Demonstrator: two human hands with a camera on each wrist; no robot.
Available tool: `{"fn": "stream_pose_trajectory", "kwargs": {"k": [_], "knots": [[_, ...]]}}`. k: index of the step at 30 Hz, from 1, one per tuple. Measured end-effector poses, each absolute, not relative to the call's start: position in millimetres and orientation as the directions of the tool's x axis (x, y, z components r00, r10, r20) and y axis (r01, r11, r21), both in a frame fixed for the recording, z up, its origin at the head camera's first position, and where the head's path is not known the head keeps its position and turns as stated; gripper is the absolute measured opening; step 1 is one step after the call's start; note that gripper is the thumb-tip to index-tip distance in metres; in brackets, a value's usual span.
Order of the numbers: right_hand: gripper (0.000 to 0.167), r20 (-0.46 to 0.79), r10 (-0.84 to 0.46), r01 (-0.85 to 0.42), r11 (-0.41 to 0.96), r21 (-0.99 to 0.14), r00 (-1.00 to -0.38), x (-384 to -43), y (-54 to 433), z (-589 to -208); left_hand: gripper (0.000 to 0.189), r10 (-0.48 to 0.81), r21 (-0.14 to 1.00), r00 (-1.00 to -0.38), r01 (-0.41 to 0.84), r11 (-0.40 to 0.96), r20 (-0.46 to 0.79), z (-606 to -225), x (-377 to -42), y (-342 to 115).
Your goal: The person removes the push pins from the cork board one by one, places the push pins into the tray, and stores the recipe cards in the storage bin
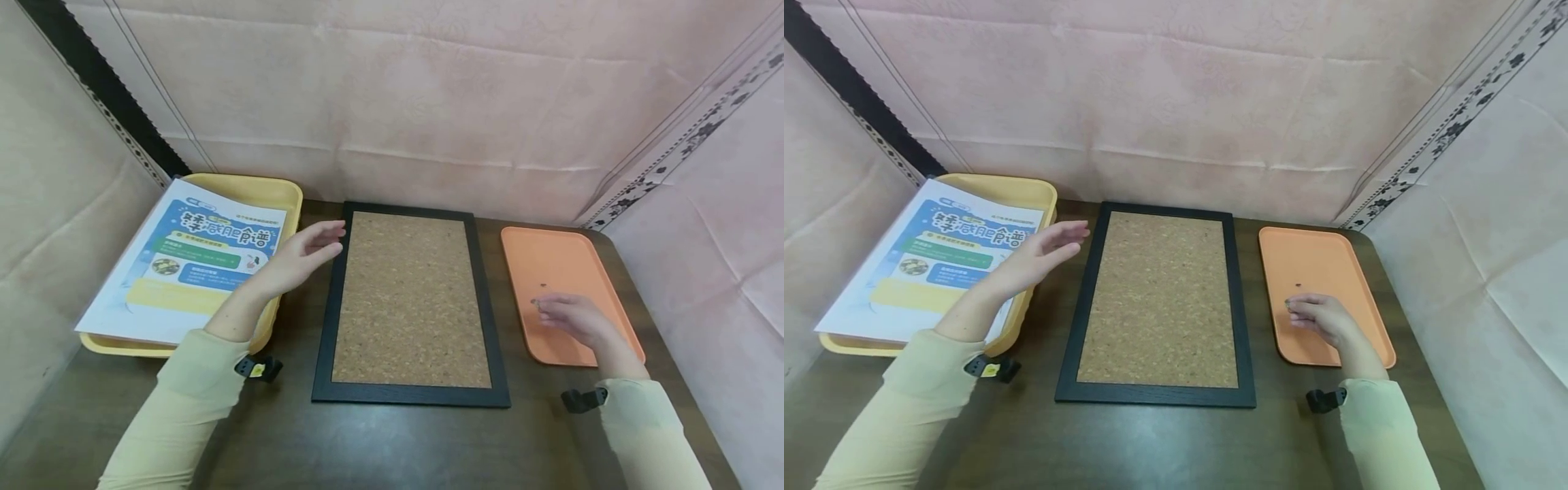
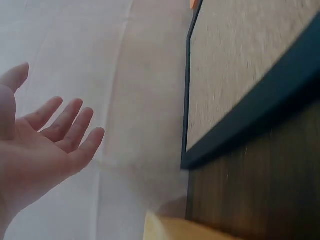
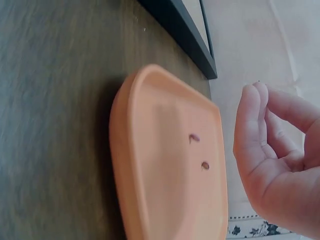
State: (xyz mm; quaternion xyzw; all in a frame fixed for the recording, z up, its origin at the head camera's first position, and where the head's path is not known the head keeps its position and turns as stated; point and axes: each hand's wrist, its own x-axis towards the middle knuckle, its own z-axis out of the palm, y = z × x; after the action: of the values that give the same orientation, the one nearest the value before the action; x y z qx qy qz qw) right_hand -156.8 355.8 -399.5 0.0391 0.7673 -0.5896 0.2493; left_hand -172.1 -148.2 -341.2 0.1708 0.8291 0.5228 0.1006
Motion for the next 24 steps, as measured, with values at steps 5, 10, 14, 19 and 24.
{"fn": "stream_pose_trajectory", "kwargs": {"k": [5, 10, 14, 19, 24], "knots": [[0.036, -0.467, -0.185, 0.394, 0.327, -0.859, -0.865, -154, 366, -404, 0.051, 0.423, 0.919, -0.906, 0.192, 0.345, 0.031, -347, -173, -135], [0.031, -0.440, -0.201, 0.373, 0.298, -0.879, -0.875, -152, 374, -411, 0.050, 0.434, 0.930, -0.900, 0.191, 0.313, 0.039, -353, -175, -127], [0.032, -0.464, -0.149, 0.390, 0.357, -0.849, -0.873, -153, 370, -416, 0.049, 0.440, 0.933, -0.897, 0.194, 0.304, 0.043, -358, -176, -125], [0.041, -0.503, -0.108, 0.420, 0.418, -0.805, -0.857, -155, 366, -417, 0.049, 0.436, 0.933, -0.899, 0.189, 0.305, 0.040, -363, -176, -126], [0.039, -0.512, -0.081, 0.419, 0.474, -0.775, -0.855, -157, 365, -417, 0.049, 0.437, 0.935, -0.899, 0.172, 0.311, 0.020, -367, -177, -127]]}}
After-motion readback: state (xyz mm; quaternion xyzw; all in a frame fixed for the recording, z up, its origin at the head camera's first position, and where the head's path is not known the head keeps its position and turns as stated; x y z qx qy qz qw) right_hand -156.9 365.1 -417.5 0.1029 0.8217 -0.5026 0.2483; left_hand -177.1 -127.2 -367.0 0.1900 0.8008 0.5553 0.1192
